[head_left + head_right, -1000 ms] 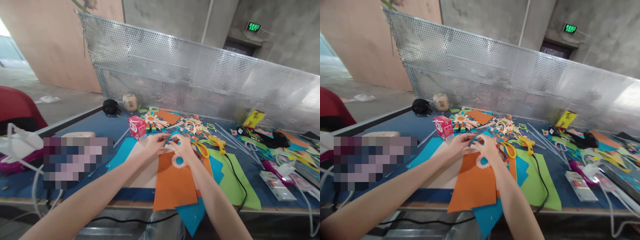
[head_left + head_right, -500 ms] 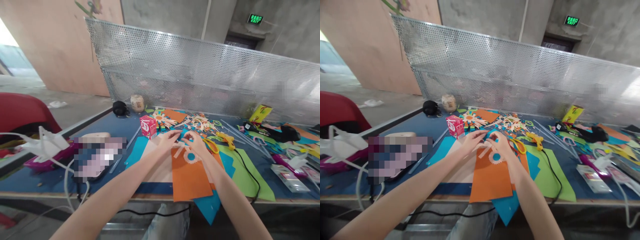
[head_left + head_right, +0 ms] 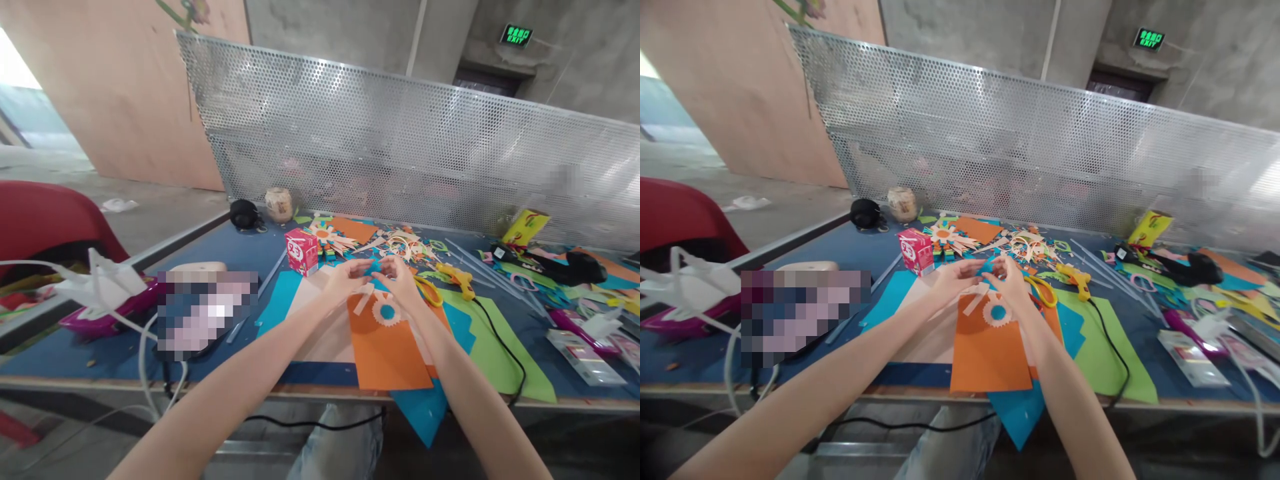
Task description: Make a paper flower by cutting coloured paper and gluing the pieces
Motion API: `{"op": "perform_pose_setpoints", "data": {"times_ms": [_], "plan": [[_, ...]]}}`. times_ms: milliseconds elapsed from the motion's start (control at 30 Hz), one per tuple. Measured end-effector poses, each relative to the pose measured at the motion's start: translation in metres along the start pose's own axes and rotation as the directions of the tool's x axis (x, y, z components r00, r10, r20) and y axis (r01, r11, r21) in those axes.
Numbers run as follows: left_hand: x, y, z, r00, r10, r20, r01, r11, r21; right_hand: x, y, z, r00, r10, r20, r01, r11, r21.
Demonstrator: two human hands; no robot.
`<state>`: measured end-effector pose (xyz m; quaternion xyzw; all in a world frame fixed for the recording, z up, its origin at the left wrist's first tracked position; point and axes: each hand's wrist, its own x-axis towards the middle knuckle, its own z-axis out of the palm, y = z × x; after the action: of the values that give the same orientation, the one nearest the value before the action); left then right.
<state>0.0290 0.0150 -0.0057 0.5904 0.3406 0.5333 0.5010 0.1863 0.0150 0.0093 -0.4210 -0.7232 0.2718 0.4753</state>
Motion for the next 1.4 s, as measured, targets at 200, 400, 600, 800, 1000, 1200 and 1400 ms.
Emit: {"op": "perform_pose_setpoints", "data": {"times_ms": [200, 400, 600, 800, 1000, 1200, 1400], "plan": [[-0.002, 0.004, 0.000, 1.000, 0.007, 0.009, -0.007, 1.000, 0.015, 0.001, 0.000, -0.001, 0.999, -0.007, 0.044, 0.006, 1.000, 0.028], [-0.003, 0.004, -0.002, 1.000, 0.024, 0.017, -0.026, 0.994, 0.104, 0.002, 0.000, -0.002, 1.000, -0.006, 0.023, 0.005, 0.999, 0.048], [-0.008, 0.010, 0.000, 0.999, 0.028, 0.016, -0.029, 0.996, 0.085, 0.002, 0.000, -0.002, 1.000, 0.028, 0.010, -0.029, 0.997, 0.069], [-0.003, 0.003, -0.002, 1.000, -0.003, 0.030, 0.002, 1.000, 0.020, 0.001, -0.001, -0.002, 1.000, 0.025, -0.004, -0.024, 0.996, 0.082], [0.001, -0.004, -0.005, 0.999, -0.003, 0.033, 0.003, 1.000, 0.011, 0.001, -0.001, -0.003, 0.999, 0.030, -0.029, -0.027, 0.995, 0.096], [-0.002, 0.003, -0.003, 0.999, -0.045, 0.001, 0.045, 0.998, 0.037, 0.001, 0.001, -0.004, 0.999, 0.038, -0.034, -0.034, 0.994, 0.104], [-0.002, 0.004, -0.002, 0.998, -0.060, 0.007, 0.059, 0.995, 0.076, 0.001, -0.003, -0.005, 0.997, 0.031, -0.064, -0.027, 0.998, 0.064]]}}
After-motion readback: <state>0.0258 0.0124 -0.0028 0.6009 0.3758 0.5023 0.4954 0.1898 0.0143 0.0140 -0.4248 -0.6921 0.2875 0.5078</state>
